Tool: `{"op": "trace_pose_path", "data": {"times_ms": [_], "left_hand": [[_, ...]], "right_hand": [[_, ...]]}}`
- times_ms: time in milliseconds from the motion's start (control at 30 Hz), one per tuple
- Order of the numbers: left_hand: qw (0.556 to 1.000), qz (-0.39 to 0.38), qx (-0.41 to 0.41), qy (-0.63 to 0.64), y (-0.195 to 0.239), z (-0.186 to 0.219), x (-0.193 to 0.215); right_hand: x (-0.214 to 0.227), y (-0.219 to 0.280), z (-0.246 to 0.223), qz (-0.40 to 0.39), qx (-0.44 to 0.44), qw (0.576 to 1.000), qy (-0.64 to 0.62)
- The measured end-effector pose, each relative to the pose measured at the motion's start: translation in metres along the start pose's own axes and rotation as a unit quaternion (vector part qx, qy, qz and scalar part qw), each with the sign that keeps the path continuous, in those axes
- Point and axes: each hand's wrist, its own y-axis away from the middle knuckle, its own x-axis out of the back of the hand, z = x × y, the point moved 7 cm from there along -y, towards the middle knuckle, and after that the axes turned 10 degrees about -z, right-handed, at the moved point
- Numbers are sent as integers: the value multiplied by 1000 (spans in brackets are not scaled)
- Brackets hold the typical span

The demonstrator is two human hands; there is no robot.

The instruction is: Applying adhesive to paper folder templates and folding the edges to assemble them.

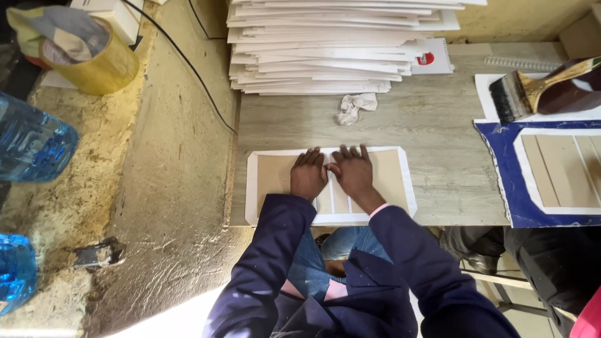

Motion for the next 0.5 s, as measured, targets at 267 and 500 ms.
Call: {"op": "trace_pose_path", "data": {"times_ms": [267,500], "left_hand": [[1000,8,14,0,0,-2,0],[992,-127,-12,-16,1,-14,9]], "right_hand": [[34,4,27,-42,-30,999,-10],[6,15,16,48,-80,989,113]]}}
